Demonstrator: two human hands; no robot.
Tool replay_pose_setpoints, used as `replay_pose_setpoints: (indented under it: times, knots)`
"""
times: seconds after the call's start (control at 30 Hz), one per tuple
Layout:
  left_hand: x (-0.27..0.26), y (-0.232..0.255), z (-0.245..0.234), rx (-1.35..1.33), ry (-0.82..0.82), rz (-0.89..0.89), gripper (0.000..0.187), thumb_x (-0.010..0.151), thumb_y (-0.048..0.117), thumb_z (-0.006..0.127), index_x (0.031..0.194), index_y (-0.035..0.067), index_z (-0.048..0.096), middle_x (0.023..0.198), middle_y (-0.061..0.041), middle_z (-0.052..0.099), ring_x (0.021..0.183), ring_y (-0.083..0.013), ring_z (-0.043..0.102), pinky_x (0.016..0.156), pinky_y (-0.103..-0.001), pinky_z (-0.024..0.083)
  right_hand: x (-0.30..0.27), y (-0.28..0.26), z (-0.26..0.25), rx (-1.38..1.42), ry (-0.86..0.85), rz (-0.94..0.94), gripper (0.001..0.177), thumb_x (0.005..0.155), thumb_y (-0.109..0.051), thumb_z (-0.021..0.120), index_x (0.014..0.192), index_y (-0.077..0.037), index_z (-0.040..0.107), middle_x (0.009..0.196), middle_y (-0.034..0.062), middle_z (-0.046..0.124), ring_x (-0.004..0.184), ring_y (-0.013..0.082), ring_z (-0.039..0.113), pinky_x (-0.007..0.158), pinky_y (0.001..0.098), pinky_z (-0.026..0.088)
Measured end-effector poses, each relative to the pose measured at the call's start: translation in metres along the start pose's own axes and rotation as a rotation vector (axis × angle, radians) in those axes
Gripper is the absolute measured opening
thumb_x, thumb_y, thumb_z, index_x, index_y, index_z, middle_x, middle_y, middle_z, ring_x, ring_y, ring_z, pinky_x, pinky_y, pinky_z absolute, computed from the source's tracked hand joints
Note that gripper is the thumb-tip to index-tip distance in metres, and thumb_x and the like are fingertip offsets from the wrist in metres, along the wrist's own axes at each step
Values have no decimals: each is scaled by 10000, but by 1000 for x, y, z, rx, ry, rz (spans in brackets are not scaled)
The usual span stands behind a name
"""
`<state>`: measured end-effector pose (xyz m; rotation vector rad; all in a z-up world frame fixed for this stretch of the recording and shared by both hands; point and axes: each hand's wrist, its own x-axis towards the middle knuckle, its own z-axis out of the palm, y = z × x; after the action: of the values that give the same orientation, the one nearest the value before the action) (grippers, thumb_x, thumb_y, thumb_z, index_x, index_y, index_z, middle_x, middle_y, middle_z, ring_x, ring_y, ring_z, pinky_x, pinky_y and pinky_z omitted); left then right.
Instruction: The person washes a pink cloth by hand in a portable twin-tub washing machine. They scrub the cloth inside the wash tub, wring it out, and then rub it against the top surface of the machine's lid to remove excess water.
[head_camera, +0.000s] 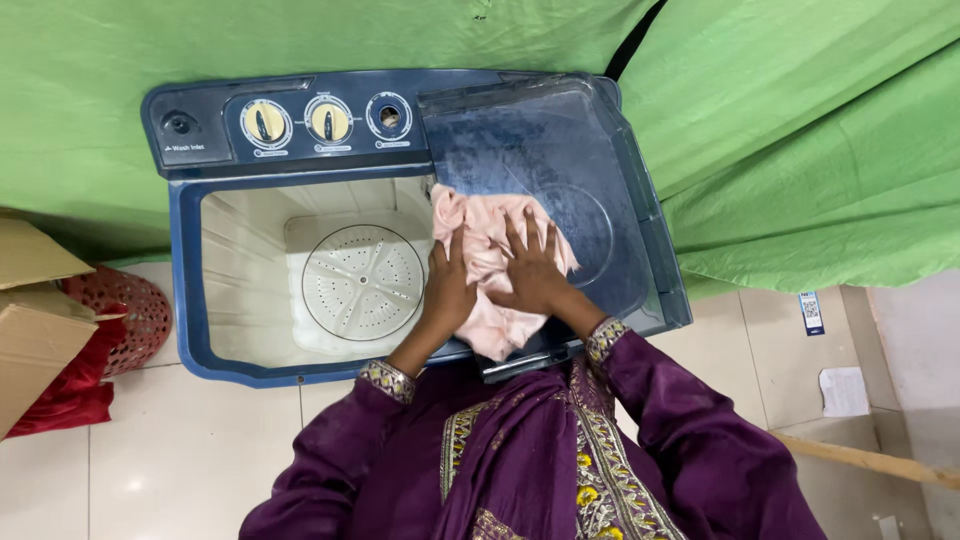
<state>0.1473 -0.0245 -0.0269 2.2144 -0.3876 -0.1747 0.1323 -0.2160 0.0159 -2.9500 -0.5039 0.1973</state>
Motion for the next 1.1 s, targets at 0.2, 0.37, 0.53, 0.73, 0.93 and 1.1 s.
replay_pose_setpoints:
  times: [0.2,0.37,0.53,0.73,0.93,1.1]
  knots:
    - [98,-9,-22,155,62,-46,977,775,19,761,1590,166,243,1479,-310,385,1289,-506,452,1054,-527,455,73,29,7,-16,211,-17,760,849,-587,660,1339,-6,663,1678,258,137,1533,562,4,1139,803,48]
    - [156,-12,-40,135,39,-159,895,802,47,752,1551,206,287,1409,-226,457,1312,-439,472,986,-519,496,125,41,4,-66,285,23,687,877,-541,663,1302,-1,677,1664,275,197,1531,546,58,1147,784,68]
    - [184,-19,-46,113,133,-150,805,832,49,732,1516,200,336,1370,-230,494,1238,-456,537,921,-542,513,156,43,2,-62,447,88,668,958,-567,635,1371,-41,650,1622,204,340,1516,487,199,1184,738,120]
    - [168,-23,-38,-16,215,-80,716,865,70,705,1482,172,357,1342,-225,532,1153,-468,606,875,-549,528,152,36,-3,-41,453,143,656,961,-583,611,1425,-120,616,1582,171,401,1499,450,257,1189,706,164]
    - [92,-27,-21,-77,141,19,651,920,132,709,1469,149,360,1330,-231,547,1108,-493,621,862,-563,519,99,20,-3,13,377,65,744,818,-590,711,1394,-125,632,1544,213,398,1484,486,259,1163,728,170]
    - [14,-12,-8,-15,4,-4,762,869,149,711,1499,100,284,1324,-269,515,995,-505,636,792,-575,523,34,5,-8,-11,264,-47,825,710,-623,778,1345,-118,628,1556,246,363,1460,515,247,1121,766,161]
